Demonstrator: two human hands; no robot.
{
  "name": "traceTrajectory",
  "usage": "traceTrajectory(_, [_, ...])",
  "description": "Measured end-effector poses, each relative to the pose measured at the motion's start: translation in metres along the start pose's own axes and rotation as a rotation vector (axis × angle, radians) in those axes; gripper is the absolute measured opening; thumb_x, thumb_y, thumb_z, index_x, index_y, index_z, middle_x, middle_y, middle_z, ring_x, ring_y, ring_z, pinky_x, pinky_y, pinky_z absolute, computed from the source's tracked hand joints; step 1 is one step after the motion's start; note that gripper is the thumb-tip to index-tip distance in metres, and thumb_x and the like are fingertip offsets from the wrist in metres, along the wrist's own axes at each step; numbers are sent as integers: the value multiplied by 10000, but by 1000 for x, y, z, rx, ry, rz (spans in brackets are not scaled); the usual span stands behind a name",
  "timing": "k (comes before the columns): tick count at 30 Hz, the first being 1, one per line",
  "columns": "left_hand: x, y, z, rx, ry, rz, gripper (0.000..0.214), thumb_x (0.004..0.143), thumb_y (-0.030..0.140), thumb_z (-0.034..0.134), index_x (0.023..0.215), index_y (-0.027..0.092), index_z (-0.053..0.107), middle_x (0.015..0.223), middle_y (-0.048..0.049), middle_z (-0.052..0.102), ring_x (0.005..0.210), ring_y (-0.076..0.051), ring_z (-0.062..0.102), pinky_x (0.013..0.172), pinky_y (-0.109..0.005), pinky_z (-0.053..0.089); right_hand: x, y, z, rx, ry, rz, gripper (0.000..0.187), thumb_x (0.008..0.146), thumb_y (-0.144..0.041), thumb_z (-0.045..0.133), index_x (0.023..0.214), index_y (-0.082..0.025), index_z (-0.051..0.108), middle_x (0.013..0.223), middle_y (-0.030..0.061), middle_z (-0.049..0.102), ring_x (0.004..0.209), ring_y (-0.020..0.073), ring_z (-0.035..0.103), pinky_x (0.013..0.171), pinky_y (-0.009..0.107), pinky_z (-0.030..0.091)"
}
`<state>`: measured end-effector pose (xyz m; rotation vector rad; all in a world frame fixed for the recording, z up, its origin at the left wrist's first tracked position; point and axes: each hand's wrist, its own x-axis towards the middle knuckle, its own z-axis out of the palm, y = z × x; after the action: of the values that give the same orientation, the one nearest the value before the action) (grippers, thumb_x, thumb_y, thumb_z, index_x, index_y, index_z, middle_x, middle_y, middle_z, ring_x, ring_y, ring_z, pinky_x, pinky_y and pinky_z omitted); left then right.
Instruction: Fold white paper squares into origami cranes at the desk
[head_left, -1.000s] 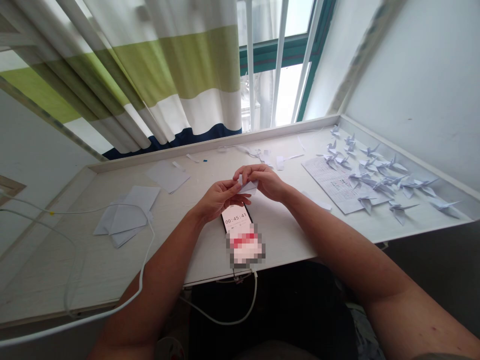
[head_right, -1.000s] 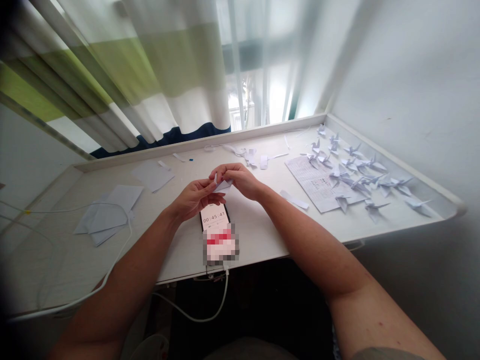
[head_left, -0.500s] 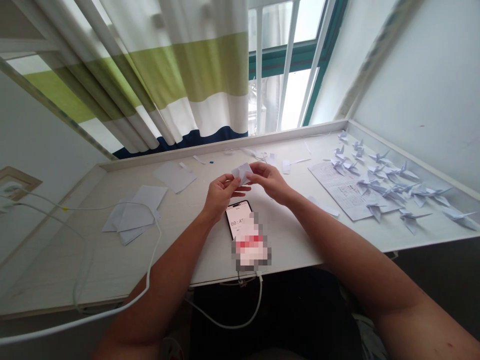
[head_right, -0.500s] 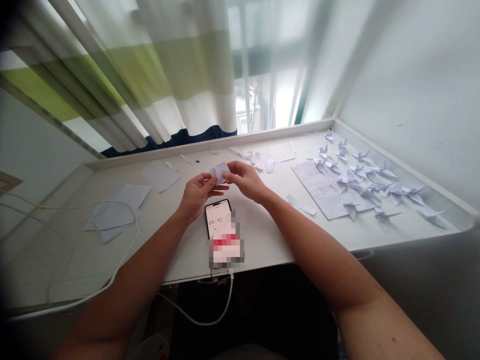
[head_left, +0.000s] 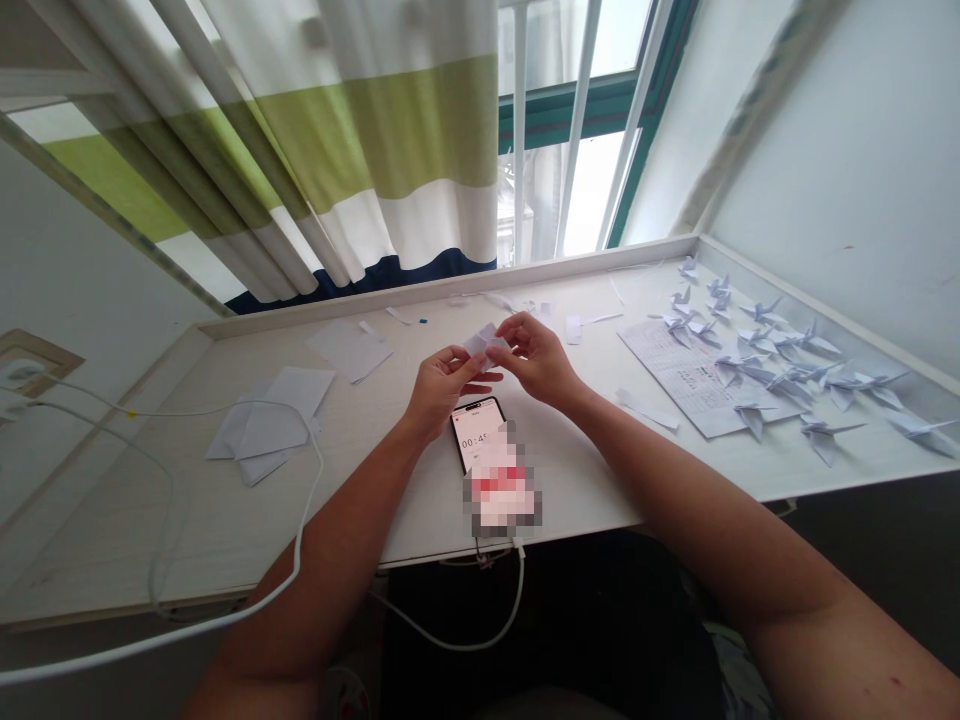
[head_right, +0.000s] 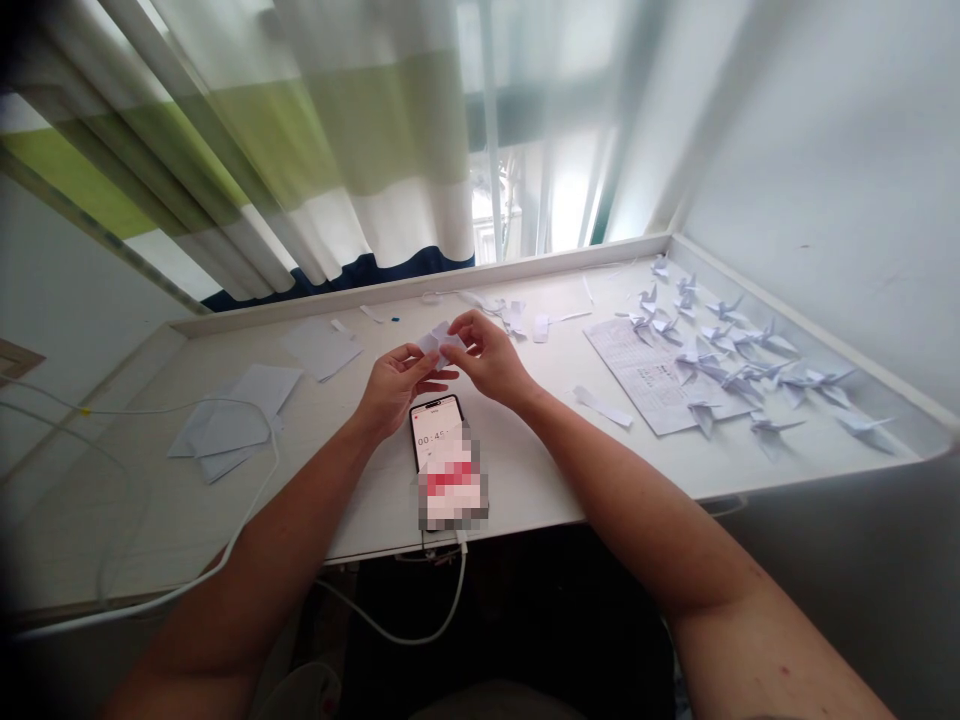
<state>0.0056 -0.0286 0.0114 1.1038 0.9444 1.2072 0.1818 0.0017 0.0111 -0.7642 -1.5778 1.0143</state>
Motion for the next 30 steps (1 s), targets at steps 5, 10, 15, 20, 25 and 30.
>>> traceTrajectory(5, [1, -1, -2, 18, -29, -28, 474, 720, 486, 926, 831, 165, 595, 873, -66, 812, 850, -272, 818, 716, -321, 615, -2, -8, 0, -129, -84, -2, 109, 892, -299, 684, 849, -200, 671, 853, 11, 702, 816, 168, 643, 773, 343, 534])
traceTrajectory(10, [0, -2, -2, -18, -65, -37, 484, 716, 479, 934, 844, 167, 586, 870, -53, 811, 825, -260, 820, 734, -313, 618, 0, -3, 0, -6, -94, 43, 354, 917, -514, 701, 803, -186, 631, 787, 21, 676, 729, 158, 623, 707, 331, 535])
traceTrajectory(15, [1, -2, -3, -43, -100, -59, 497, 729, 487, 927, 953, 171, 615, 922, -61, 821, 841, -258, 822, 739, -309, 621, 2, 5, 1, 57, -77, 55, 494, 884, -677, 697, 798, -214, 549, 741, -15, 598, 697, 141, 586, 693, 311, 544])
traceTrajectory(20, [1, -1, -1, -38, -141, -62, 503, 738, 439, 934, 1007, 178, 598, 941, -69, 826, 882, -267, 822, 784, -337, 626, 3, 8, 1, 77, -92, 70, 526, 848, -714, 718, 807, -218, 546, 758, -13, 594, 708, 146, 595, 699, 317, 559])
traceTrajectory(25, [1, -2, -1, -16, -141, -54, 525, 711, 435, 950, 988, 175, 587, 887, -67, 826, 853, -257, 819, 825, -371, 627, 2, 6, 1, 77, -109, 82, 520, 850, -708, 718, 800, -222, 539, 759, -14, 590, 684, 142, 570, 664, 310, 553])
traceTrajectory(30, [2, -3, -2, 22, -142, -13, 523, 710, 444, 949, 978, 169, 594, 856, -67, 823, 782, -240, 809, 792, -369, 625, 1, 4, 1, 19, -109, 45, 467, 890, -662, 698, 819, -221, 562, 777, -10, 600, 646, 126, 518, 599, 285, 497])
